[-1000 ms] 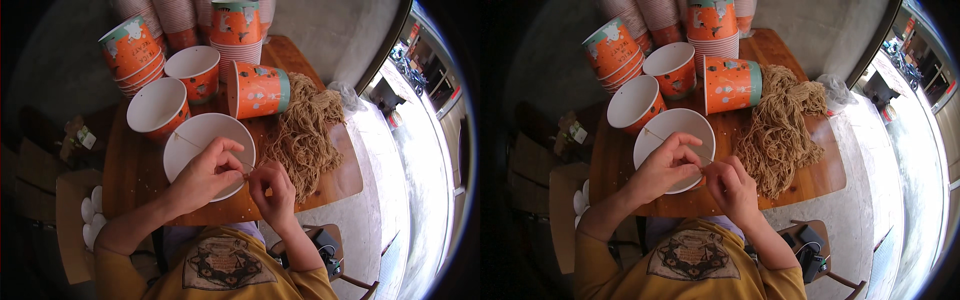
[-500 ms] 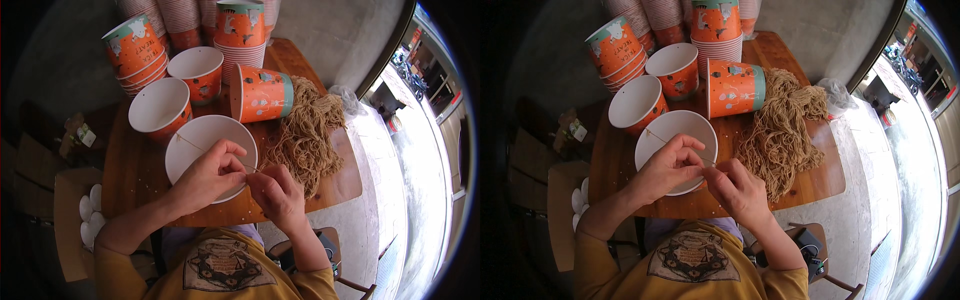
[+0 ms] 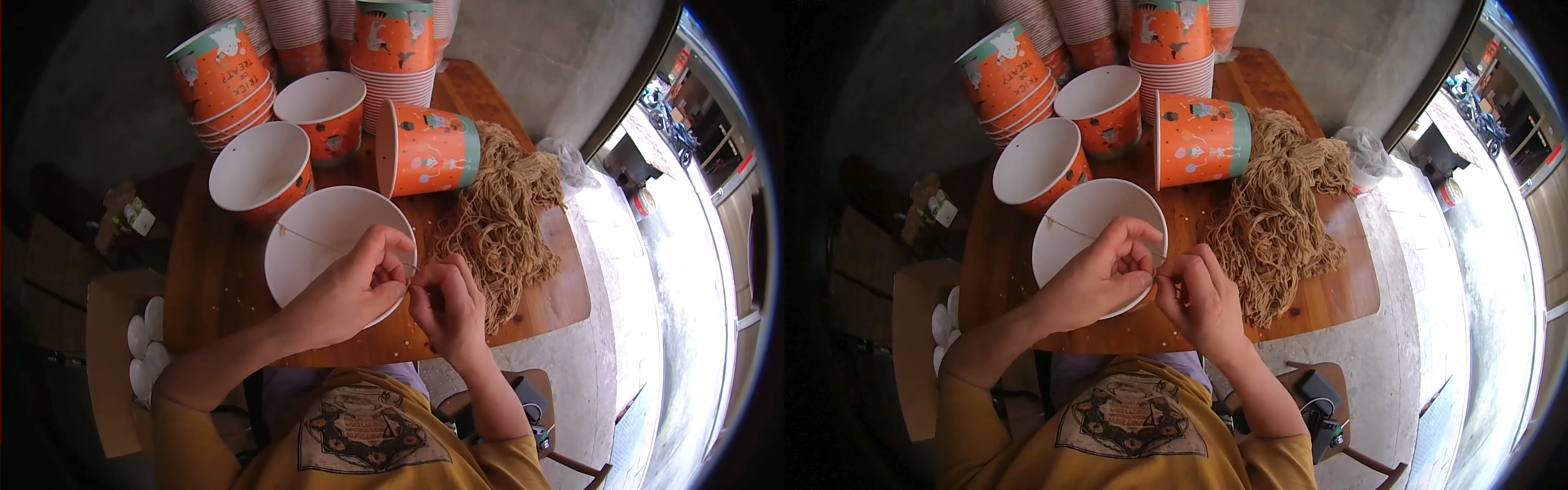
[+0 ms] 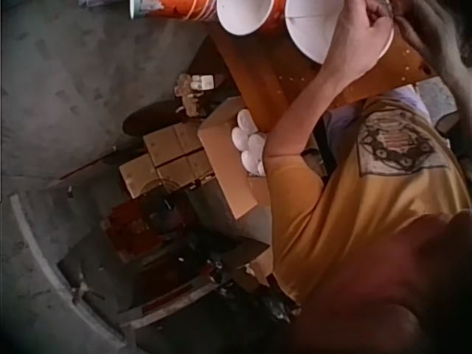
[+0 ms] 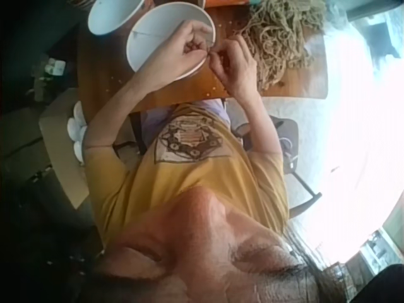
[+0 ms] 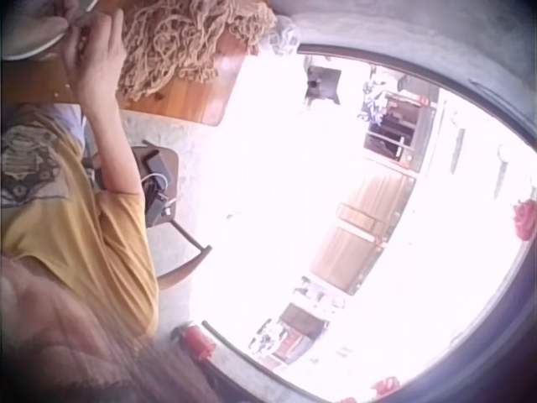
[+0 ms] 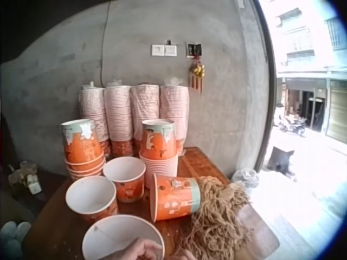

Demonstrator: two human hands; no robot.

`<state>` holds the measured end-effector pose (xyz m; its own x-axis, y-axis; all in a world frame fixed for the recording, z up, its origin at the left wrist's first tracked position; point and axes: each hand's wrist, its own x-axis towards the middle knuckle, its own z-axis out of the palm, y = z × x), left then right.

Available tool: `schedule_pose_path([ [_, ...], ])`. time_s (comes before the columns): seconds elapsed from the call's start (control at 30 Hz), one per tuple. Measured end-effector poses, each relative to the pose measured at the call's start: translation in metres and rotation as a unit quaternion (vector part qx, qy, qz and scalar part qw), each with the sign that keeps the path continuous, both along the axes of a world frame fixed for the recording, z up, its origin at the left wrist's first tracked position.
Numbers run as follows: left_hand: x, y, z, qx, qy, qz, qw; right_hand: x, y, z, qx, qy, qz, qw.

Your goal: Attaching elastic strings to paper bowls and stacking them for packaging.

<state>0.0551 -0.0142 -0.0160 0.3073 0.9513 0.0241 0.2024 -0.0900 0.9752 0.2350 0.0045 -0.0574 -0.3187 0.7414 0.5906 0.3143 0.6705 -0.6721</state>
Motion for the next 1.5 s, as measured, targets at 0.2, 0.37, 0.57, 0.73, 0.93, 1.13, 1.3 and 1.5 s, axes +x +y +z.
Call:
schedule_pose_path([
  [0.2,0.003,-0.003,0.004,0.079,0.080,0.010,0.994,0.003,0.001,-0.014,-0.034,0.072,0.024,0.997],
  [0.37,0.001,-0.003,0.002,0.111,0.098,0.023,0.989,0.006,-0.004,-0.015,-0.129,0.106,0.051,0.985],
  [0.57,0.004,-0.007,0.006,0.145,0.149,0.019,0.978,0.006,-0.006,-0.022,-0.200,0.182,0.096,0.958],
  [0.73,0.006,-0.011,0.001,0.251,0.216,0.047,0.943,0.005,-0.006,-0.026,-0.179,0.190,0.104,0.960],
  [0.93,0.006,-0.015,0.006,0.292,0.301,0.049,0.906,0.005,-0.008,-0.021,-0.144,0.128,0.089,0.977],
  [1.13,0.006,-0.015,0.002,0.261,0.246,0.052,0.932,0.007,-0.010,-0.021,-0.143,0.140,0.083,0.976],
  [1.3,0.006,-0.015,0.002,0.212,0.217,0.035,0.952,0.007,-0.015,-0.025,-0.169,0.193,0.083,0.963],
  [1.5,0.007,-0.016,0.004,0.205,0.204,0.044,0.956,0.003,-0.016,-0.008,-0.024,0.032,0.025,0.999],
])
